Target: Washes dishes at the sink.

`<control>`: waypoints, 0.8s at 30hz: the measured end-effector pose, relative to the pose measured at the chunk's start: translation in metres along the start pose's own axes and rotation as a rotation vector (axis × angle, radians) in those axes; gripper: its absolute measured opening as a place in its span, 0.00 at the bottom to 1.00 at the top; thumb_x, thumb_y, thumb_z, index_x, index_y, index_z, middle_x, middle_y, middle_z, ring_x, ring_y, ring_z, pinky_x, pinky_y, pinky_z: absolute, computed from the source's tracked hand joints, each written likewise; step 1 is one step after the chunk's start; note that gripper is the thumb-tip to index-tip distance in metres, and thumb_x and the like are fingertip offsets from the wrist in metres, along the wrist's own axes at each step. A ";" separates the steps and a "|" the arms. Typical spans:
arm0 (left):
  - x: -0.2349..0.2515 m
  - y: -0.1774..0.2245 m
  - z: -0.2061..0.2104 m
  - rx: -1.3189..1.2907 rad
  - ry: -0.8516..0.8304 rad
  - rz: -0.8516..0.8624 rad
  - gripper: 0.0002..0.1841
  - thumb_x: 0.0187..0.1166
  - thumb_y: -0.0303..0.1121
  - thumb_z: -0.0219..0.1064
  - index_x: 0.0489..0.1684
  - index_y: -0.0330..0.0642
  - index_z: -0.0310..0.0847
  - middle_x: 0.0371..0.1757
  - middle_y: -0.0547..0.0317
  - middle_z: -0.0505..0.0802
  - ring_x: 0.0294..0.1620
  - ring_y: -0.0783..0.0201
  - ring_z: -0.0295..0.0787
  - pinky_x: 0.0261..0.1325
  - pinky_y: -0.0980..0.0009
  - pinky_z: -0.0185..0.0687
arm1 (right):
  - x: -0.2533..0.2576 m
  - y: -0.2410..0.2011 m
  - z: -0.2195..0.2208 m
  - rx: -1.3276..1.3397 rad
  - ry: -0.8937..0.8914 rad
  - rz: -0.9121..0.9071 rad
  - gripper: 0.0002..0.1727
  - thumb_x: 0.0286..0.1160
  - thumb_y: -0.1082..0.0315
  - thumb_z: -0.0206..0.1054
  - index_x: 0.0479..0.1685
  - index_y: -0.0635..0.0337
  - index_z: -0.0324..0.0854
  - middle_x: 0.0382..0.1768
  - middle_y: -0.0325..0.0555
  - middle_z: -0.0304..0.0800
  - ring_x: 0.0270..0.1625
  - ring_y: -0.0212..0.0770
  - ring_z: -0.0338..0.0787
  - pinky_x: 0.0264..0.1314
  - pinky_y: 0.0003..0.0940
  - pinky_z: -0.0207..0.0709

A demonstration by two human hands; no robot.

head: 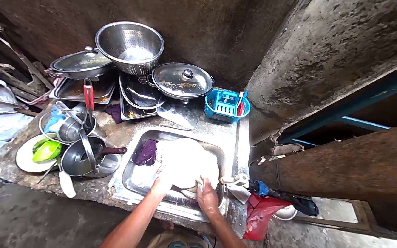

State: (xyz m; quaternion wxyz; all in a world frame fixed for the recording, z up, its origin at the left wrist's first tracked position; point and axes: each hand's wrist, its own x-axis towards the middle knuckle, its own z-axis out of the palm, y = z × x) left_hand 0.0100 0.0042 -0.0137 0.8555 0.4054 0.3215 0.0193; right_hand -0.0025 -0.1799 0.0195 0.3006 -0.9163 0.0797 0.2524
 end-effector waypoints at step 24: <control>0.074 0.084 -0.049 1.512 -0.046 0.381 0.16 0.82 0.33 0.66 0.63 0.33 0.85 0.66 0.35 0.87 0.70 0.43 0.83 0.77 0.48 0.74 | 0.013 -0.034 -0.007 0.818 -0.127 -0.105 0.27 0.76 0.79 0.64 0.77 0.68 0.69 0.53 0.56 0.93 0.46 0.43 0.95 0.48 0.39 0.91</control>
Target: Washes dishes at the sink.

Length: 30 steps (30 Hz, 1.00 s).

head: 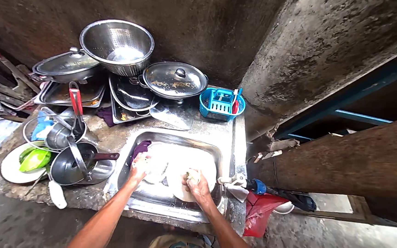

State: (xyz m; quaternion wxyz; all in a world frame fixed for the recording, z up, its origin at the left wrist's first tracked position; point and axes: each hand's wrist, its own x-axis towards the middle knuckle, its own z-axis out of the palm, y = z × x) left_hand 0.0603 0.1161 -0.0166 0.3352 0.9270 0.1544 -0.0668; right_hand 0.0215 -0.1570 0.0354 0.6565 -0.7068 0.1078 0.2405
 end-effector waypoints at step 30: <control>-0.096 0.098 0.051 -0.951 -0.005 -0.367 0.08 0.85 0.25 0.59 0.53 0.29 0.74 0.19 0.59 0.79 0.09 0.69 0.70 0.12 0.74 0.70 | 0.043 -0.016 -0.027 -0.521 0.235 -0.226 0.25 0.83 0.61 0.63 0.72 0.67 0.80 0.70 0.61 0.84 0.75 0.54 0.82 0.81 0.50 0.70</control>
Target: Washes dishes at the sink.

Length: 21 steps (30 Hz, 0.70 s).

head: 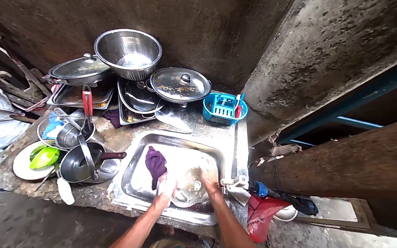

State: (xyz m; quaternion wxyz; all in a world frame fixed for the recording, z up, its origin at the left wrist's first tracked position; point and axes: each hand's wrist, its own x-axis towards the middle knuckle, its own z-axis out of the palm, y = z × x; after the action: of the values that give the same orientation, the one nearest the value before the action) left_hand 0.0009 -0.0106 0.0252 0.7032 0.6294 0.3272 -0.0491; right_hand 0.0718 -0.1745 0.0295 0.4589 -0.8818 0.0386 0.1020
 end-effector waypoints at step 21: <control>-0.001 0.013 0.008 -0.253 0.161 0.129 0.19 0.94 0.38 0.49 0.64 0.32 0.77 0.51 0.49 0.88 0.50 0.64 0.85 0.55 0.66 0.84 | -0.072 -0.012 0.058 -0.222 0.091 -0.876 0.22 0.83 0.58 0.57 0.68 0.53 0.88 0.75 0.49 0.85 0.81 0.51 0.79 0.82 0.53 0.72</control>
State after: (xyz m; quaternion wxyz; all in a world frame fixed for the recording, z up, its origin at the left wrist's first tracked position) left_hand 0.0101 -0.0158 0.0367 0.7501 0.5573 0.3449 0.0885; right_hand -0.0051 -0.1222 0.0224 0.3592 -0.8624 -0.3293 -0.1373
